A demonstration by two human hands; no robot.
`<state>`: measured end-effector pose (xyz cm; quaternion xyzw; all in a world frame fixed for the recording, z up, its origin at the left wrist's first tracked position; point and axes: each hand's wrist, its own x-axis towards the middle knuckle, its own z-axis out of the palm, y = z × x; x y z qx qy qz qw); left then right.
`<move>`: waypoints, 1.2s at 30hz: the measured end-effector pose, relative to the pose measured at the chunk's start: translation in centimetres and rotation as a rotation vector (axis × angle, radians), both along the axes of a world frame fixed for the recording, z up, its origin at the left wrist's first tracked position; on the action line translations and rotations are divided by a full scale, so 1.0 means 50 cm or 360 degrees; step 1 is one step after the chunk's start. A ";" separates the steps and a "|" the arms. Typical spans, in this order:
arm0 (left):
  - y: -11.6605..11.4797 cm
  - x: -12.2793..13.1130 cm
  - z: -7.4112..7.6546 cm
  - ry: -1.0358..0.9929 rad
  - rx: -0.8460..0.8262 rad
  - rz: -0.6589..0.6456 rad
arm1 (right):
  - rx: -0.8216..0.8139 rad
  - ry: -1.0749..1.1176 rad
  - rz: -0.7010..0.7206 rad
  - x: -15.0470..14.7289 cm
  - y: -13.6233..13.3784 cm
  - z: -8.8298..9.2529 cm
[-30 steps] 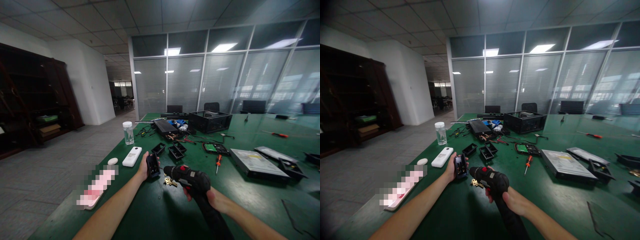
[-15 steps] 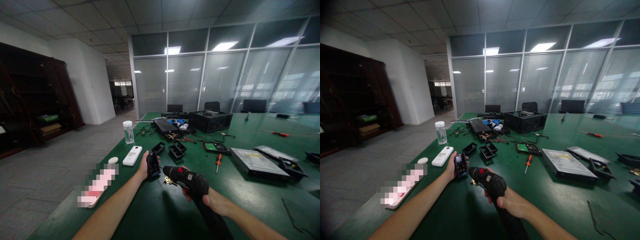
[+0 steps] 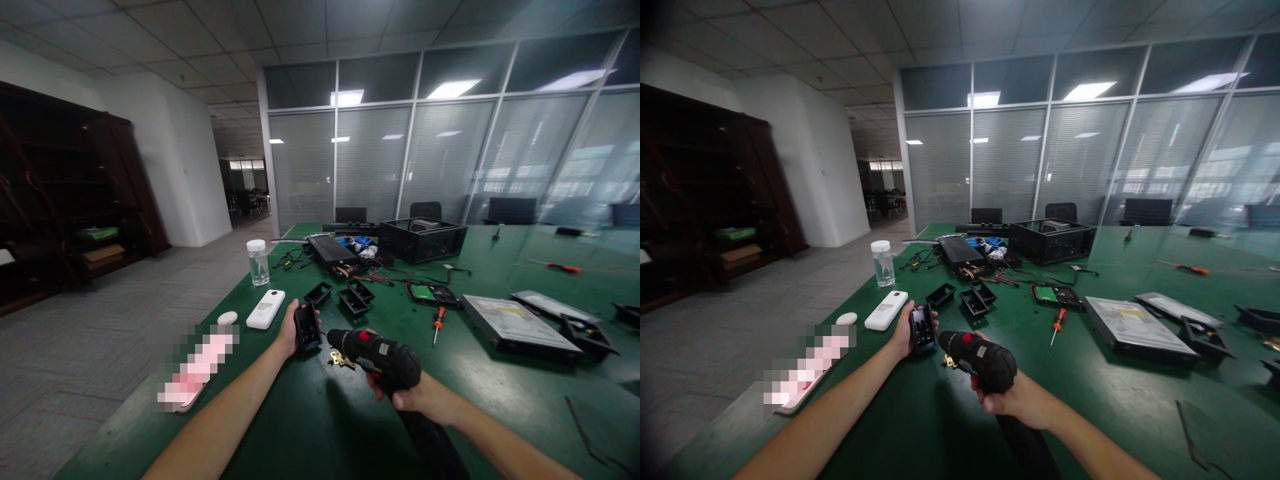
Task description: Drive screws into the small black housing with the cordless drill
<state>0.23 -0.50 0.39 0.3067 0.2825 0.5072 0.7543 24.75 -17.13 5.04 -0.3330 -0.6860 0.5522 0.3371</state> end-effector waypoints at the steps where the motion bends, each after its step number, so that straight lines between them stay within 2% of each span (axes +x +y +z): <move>1: 0.000 0.000 0.001 0.0007 0.0006 -0.0004 | -0.0044 -0.0026 -0.0023 -0.002 -0.001 0.001; 6: 0.000 0.000 0.002 0.0027 -0.0014 -0.0011 | -0.0105 -0.0131 -0.0128 -0.010 -0.006 0.006; 13: 0.007 -0.003 -0.007 0.0031 0.0016 -0.0018 | -0.0021 -0.0199 -0.0103 -0.009 -0.008 0.010; 18: 0.012 -0.007 -0.013 0.0117 0.0023 -0.0121 | 0.0016 -0.0281 -0.0167 -0.003 -0.005 0.012; 23: 0.015 -0.010 -0.018 0.0122 0.0039 -0.0124 | -0.0014 -0.0205 -0.0158 0.001 0.000 0.003; 36: 0.016 -0.009 -0.017 0.0060 -0.0015 -0.0099 | 0.0082 -0.0415 -0.0134 -0.003 -0.006 0.005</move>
